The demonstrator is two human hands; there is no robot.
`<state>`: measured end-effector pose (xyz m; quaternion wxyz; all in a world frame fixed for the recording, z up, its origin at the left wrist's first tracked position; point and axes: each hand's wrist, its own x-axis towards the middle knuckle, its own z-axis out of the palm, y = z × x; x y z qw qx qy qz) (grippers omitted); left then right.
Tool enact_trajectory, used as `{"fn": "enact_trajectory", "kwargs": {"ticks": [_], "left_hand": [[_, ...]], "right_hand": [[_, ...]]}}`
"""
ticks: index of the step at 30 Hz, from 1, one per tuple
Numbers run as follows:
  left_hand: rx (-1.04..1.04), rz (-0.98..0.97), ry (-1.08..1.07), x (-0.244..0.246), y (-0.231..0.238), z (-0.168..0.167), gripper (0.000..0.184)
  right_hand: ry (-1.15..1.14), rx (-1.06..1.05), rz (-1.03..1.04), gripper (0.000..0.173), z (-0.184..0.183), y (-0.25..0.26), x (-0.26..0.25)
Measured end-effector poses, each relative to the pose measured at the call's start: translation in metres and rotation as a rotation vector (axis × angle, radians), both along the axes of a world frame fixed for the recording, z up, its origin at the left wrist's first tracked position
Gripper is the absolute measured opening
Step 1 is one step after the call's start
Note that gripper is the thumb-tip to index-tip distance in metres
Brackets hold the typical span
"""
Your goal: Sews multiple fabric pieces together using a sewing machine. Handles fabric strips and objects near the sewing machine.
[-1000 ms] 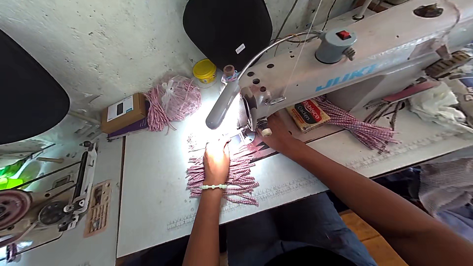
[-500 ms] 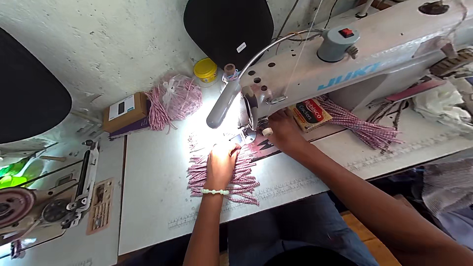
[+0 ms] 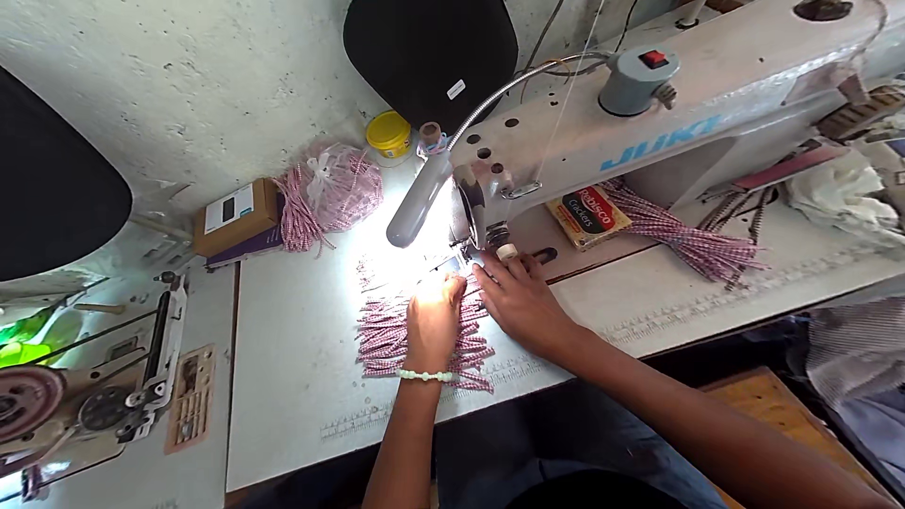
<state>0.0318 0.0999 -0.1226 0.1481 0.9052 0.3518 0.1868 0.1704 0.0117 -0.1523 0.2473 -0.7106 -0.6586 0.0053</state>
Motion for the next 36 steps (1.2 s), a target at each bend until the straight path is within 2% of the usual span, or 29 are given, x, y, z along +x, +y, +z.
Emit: {"fn": "enact_trajectory", "kwargs": {"ticks": [12,16,18,21,27,32,36], "left_hand": [[0.177,-0.03,-0.047,0.012,0.008,-0.014,0.022],[0.215,-0.071,-0.075,0.01,0.012,-0.019,0.023],[0.227,-0.068,-0.078,0.008,0.011,-0.021,0.023],[0.234,-0.058,-0.067,0.009,0.01,-0.024,0.026],[0.329,-0.071,-0.008,0.007,0.008,-0.022,0.03],[0.24,-0.016,0.041,0.008,-0.002,-0.019,0.034],[0.165,0.019,0.045,0.01,-0.004,-0.017,0.034]], "right_hand": [[0.056,-0.105,-0.016,0.038,0.012,0.009,0.003],[0.017,0.085,-0.081,0.03,0.009,0.003,0.015],[0.012,0.195,-0.102,0.024,0.009,-0.007,0.031],[0.032,0.284,-0.15,0.029,0.013,-0.032,0.066],[-0.044,0.395,-0.399,0.032,0.022,-0.092,0.147],[-0.057,0.332,-0.637,0.044,0.016,-0.109,0.19],[-0.03,0.234,-0.708,0.053,0.005,-0.107,0.201]]}}
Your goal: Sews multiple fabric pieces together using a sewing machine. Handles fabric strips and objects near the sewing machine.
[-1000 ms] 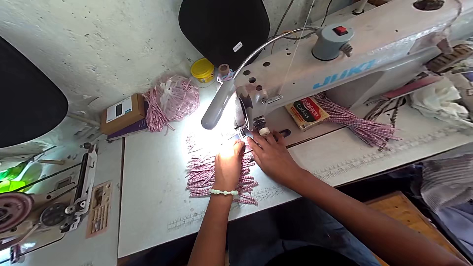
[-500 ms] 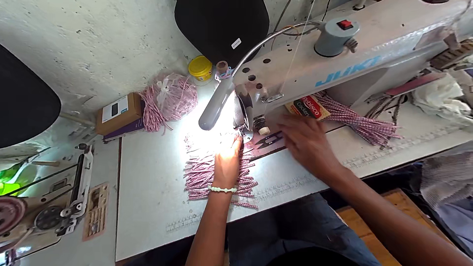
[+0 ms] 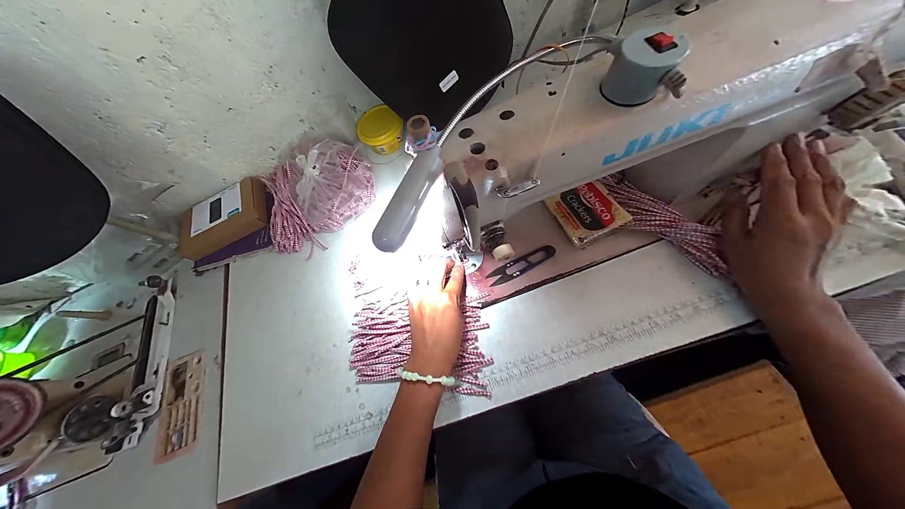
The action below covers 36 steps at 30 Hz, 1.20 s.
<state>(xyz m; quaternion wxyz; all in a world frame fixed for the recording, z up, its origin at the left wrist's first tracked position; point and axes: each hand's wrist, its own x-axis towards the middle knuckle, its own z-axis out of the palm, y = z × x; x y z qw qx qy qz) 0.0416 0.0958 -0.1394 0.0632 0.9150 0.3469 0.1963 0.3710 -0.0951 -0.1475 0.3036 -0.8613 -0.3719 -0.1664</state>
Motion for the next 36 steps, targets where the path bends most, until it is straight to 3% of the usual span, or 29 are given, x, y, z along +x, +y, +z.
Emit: {"fn": "enact_trajectory", "kwargs": {"ticks": [4,16,20,26,36], "left_hand": [[0.015,0.021,0.055,0.001,-0.002,0.003,0.035],[-0.272,0.12,0.218,0.014,0.009,0.023,0.043],[-0.26,0.077,0.156,0.008,0.006,0.019,0.042],[-0.272,0.097,0.128,0.008,-0.004,0.018,0.04],[-0.406,0.238,0.43,0.031,0.008,0.043,0.046]], "right_hand": [[0.0,-0.012,-0.008,0.053,-0.001,0.001,-0.001],[0.06,-0.094,-0.023,0.043,0.0,-0.002,-0.004],[0.086,-0.15,-0.038,0.041,0.001,-0.001,-0.001],[0.063,-0.073,-0.064,0.044,0.0,-0.002,-0.004],[-0.021,-0.008,-0.052,0.047,0.002,0.0,-0.004]]}}
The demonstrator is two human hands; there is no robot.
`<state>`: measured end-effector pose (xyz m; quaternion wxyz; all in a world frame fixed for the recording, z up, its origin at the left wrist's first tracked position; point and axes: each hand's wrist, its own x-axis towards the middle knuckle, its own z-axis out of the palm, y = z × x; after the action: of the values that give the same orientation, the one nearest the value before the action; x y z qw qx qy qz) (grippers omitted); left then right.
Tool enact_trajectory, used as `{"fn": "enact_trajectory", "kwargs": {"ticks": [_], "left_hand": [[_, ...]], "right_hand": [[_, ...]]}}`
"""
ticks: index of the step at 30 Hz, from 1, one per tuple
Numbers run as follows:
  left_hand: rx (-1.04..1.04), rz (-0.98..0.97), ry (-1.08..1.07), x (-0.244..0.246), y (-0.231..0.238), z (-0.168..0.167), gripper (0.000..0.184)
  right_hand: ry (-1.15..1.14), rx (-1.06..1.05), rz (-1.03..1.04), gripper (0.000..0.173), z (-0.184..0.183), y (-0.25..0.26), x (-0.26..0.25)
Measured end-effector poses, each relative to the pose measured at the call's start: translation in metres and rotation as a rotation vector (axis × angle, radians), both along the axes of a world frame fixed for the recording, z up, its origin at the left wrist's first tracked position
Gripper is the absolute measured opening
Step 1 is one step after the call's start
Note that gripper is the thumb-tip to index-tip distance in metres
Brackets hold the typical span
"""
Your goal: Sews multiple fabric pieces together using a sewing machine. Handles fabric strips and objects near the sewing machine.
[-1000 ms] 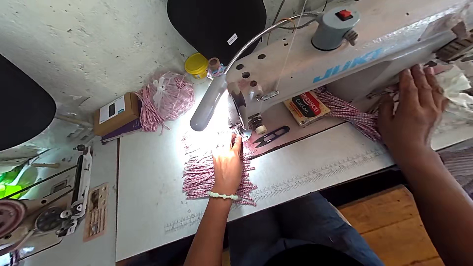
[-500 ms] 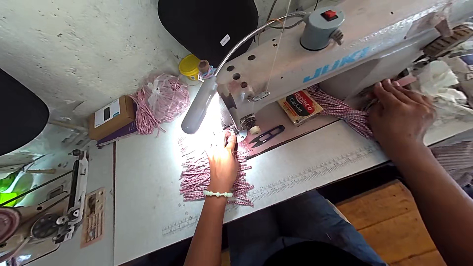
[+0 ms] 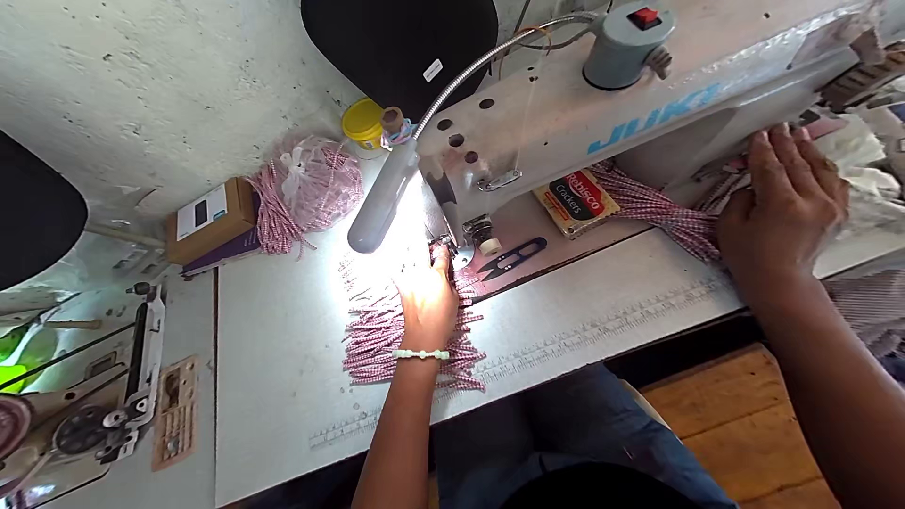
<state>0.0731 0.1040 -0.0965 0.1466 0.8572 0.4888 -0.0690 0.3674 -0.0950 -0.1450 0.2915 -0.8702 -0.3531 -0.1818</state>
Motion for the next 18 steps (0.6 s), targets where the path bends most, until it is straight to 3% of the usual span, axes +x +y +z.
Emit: {"fn": "enact_trajectory", "kwargs": {"ticks": [5,11,14,18], "left_hand": [[-0.018,-0.012,-0.05,-0.005,0.003,-0.002,0.044],[0.336,-0.129,-0.509,-0.038,-0.009,-0.027,0.029],[0.372,-0.118,-0.574,-0.051,-0.022,-0.028,0.027],[0.405,-0.09,-0.606,-0.064,-0.037,-0.034,0.027]], "right_hand": [[-0.005,0.05,0.022,0.045,-0.002,0.0,0.0],[-0.148,0.15,0.221,0.029,0.013,-0.004,-0.022],[-0.029,0.059,0.378,0.025,0.018,0.013,-0.033],[0.118,-0.052,0.383,0.022,0.019,0.04,-0.043]]}}
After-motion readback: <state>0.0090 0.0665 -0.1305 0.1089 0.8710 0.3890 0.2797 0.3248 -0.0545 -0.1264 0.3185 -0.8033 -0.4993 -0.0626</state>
